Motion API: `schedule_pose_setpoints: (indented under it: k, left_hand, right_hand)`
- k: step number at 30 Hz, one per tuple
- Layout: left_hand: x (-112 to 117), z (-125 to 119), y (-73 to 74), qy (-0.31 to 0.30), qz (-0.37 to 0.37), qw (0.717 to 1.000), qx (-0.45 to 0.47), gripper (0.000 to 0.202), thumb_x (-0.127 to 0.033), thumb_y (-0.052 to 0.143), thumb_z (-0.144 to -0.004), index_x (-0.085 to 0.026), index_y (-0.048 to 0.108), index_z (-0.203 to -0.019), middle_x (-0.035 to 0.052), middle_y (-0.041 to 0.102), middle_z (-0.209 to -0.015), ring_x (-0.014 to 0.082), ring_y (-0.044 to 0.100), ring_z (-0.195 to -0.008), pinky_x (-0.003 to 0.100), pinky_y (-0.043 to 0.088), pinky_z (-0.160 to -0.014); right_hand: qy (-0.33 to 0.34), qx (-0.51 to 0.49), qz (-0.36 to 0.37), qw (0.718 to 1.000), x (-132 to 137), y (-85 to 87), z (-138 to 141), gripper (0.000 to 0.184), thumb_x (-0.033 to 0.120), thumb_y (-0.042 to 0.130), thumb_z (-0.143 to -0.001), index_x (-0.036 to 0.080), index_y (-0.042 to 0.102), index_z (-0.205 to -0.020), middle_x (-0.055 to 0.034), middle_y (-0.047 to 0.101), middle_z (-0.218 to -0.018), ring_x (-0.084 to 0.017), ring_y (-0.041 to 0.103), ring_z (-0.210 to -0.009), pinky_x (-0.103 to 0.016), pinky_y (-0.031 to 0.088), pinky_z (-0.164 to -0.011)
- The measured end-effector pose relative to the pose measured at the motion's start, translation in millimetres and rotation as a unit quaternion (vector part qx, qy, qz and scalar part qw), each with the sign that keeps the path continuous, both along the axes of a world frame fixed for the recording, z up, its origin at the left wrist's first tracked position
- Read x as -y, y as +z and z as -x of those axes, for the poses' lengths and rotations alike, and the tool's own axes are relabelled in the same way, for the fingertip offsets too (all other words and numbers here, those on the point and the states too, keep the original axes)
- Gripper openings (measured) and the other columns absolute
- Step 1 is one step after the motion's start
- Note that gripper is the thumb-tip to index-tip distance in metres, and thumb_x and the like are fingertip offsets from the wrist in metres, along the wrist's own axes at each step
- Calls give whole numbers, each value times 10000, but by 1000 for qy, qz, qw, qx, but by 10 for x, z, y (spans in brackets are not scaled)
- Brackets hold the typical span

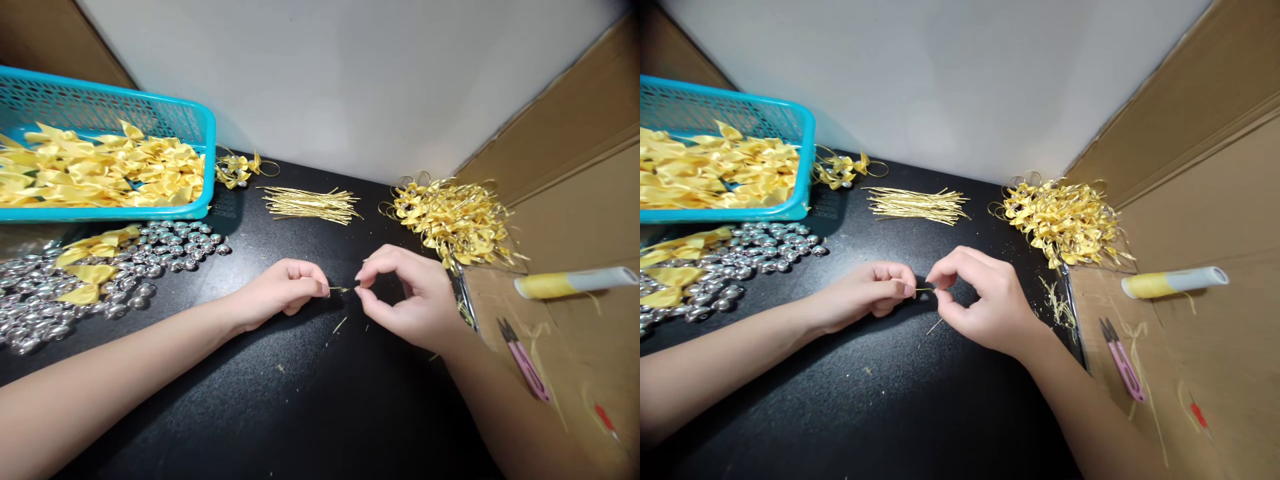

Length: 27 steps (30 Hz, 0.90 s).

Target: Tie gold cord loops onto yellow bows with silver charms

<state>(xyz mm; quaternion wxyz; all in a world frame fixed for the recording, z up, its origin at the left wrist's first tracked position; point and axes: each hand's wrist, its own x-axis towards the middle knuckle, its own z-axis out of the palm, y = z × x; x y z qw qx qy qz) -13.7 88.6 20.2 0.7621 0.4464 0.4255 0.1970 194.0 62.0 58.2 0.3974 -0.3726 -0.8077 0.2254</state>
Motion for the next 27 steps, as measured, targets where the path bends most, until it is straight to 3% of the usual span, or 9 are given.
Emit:
schedule_pose_setpoints:
  k: [5,8,11,15,20,27]
  left_hand:
    - [1,1,-6,-2,5,1000,-7,107,-259,641,-672,-160,607,-652,-96,319,-396,46,222,-397,165,184,-394]
    - [1,-4,-3,2,5,1000,-8,107,-254,642,-670,-161,598,-640,-96,317,-395,44,221,-394,165,177,-392]
    - [3,-9,-2,6,5,1000,1,111,-251,644,-677,-164,592,-634,-101,299,-393,44,208,-393,165,172,-390]
    - [7,-6,-11,9,2,1000,7,99,-248,646,-676,-162,607,-646,-102,303,-395,41,200,-394,163,168,-391]
    - [1,17,-34,1,2,1000,9,109,-253,647,-698,-162,608,-652,-99,312,-402,42,211,-399,168,174,-398]
    - [0,17,-29,-1,-1,1000,12,129,-261,646,-722,-169,598,-645,-99,318,-409,42,220,-400,166,186,-396]
  right_hand:
    - [-41,-20,-39,998,-59,91,-125,224,87,646,-719,247,591,-866,-19,625,-836,-187,599,-793,-354,504,-737]
    - [-49,31,29,998,-77,29,-96,172,123,656,-742,234,609,-865,-30,641,-875,-198,604,-844,-366,498,-783]
    - [-8,92,111,990,-55,-115,18,130,169,687,-767,213,642,-881,-40,678,-930,-198,604,-888,-369,488,-823]
    - [15,112,148,983,-8,-260,135,82,197,689,-805,203,656,-879,-38,699,-938,-198,596,-893,-390,463,-843]
    - [7,90,98,991,0,-257,131,60,142,652,-825,195,645,-798,-22,701,-843,-180,600,-833,-368,441,-808]
    - [18,124,-37,991,-36,-141,41,89,152,611,-863,192,650,-793,-25,706,-828,-178,618,-792,-379,407,-797]
